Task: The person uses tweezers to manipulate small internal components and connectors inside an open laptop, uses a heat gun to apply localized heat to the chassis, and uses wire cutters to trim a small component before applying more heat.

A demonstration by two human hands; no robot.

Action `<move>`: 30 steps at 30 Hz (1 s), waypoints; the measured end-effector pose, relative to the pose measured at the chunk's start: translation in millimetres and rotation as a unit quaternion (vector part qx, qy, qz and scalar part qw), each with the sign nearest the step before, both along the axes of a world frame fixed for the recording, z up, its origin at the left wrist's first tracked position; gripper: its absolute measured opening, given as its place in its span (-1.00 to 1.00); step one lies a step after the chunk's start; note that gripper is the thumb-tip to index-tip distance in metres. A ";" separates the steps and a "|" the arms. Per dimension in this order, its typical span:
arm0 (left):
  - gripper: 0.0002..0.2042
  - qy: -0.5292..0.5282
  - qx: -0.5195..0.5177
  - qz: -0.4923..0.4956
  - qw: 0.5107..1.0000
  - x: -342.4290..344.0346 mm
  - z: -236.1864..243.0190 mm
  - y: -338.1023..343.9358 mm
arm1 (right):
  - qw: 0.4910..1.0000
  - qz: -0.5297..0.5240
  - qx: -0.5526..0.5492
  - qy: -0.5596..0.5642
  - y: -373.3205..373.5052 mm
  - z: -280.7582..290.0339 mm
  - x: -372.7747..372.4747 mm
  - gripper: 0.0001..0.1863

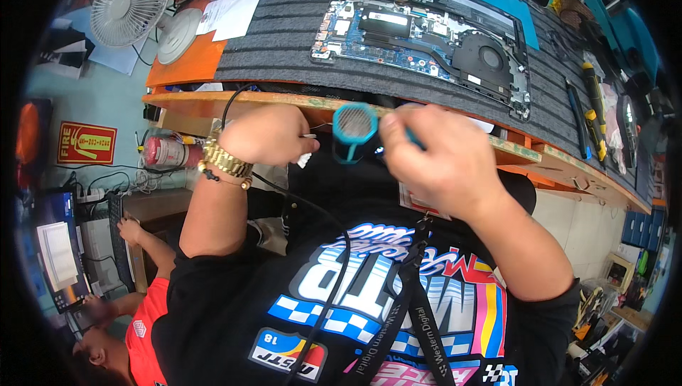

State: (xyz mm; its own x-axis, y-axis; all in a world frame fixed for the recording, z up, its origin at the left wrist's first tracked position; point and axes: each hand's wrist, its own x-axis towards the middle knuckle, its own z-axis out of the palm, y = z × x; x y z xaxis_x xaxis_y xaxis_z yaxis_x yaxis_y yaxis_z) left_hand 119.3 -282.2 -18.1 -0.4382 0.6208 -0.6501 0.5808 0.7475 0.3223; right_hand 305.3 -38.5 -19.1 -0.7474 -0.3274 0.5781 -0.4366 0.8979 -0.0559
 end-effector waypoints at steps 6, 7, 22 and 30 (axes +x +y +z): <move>-0.66 -0.111 -0.018 -0.106 0.988 14.5 -112.1 -5.7 | 0.998 -0.032 -0.054 0.028 15.9 25.2 9.9 -0.70; -0.69 -0.203 -0.056 -0.069 0.975 21.4 -125.3 -2.2 | 0.998 -0.033 -0.050 0.018 21.0 28.1 15.9 -0.70; -0.64 -0.127 0.091 -0.110 0.982 27.6 -80.3 7.7 | 0.938 -0.272 -0.048 -0.211 125.1 82.1 159.5 -0.45; -0.72 -0.245 0.310 -0.266 0.879 104.5 -38.6 140.2 | 0.956 -0.236 -0.099 -0.140 132.8 76.9 187.9 -0.48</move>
State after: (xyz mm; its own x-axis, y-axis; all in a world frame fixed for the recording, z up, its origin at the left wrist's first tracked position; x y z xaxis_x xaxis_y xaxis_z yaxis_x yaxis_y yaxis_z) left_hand 223.8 -141.9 -56.7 0.2592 0.9551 -0.1438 0.4722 0.0045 0.8815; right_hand 493.1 94.3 57.8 -0.9195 0.1804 0.3494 0.0723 0.9510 -0.3006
